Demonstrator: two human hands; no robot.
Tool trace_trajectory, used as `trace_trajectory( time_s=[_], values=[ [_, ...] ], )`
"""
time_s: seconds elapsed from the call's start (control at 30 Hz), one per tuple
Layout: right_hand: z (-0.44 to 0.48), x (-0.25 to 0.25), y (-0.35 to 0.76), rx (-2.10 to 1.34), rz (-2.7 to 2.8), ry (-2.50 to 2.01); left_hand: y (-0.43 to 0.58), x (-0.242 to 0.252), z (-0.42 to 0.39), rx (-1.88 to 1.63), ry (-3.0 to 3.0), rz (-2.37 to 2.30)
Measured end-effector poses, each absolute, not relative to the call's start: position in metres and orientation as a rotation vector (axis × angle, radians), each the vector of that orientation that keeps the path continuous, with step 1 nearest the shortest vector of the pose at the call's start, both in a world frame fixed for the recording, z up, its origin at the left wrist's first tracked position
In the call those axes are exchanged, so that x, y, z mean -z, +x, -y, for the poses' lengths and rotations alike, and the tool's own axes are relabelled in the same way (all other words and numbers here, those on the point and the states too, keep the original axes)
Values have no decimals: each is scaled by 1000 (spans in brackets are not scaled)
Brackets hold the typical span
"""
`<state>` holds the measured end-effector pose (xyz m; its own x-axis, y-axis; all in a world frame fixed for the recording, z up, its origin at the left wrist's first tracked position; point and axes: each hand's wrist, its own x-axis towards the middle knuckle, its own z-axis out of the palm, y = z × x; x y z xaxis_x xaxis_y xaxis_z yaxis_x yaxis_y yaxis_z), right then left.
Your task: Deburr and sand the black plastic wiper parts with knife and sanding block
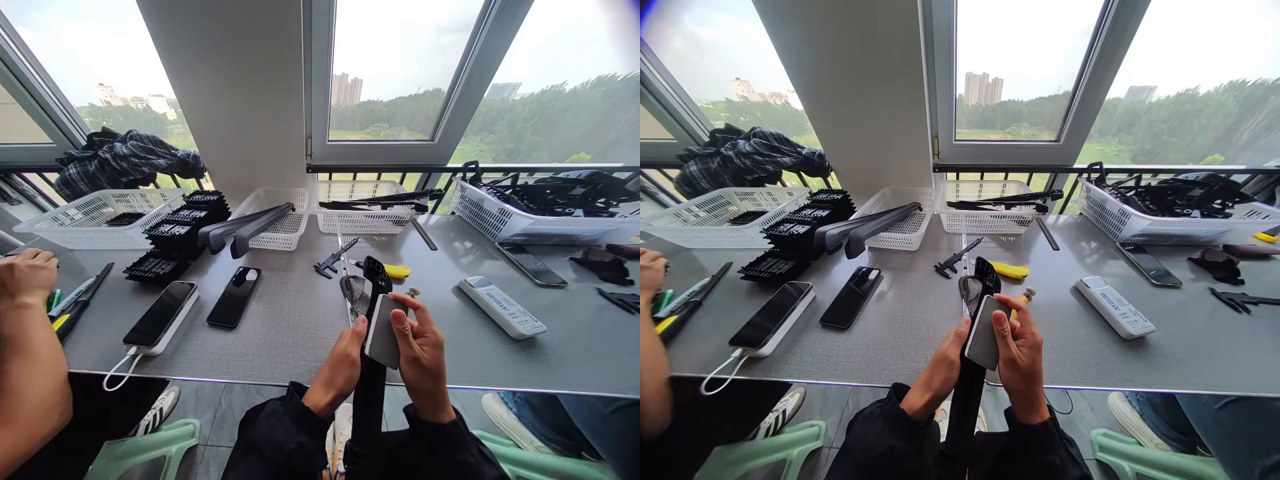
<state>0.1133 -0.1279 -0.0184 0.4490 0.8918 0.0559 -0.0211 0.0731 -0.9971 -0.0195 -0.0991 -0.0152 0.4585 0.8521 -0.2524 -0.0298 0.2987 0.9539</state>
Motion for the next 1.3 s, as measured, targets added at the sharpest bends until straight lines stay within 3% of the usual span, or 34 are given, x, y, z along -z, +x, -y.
trace_trajectory(
  time_s=[1.3],
  values=[
    [131,13,128,-1172,857,-1239,-9,13,116,-879,963,-982]
  ],
)
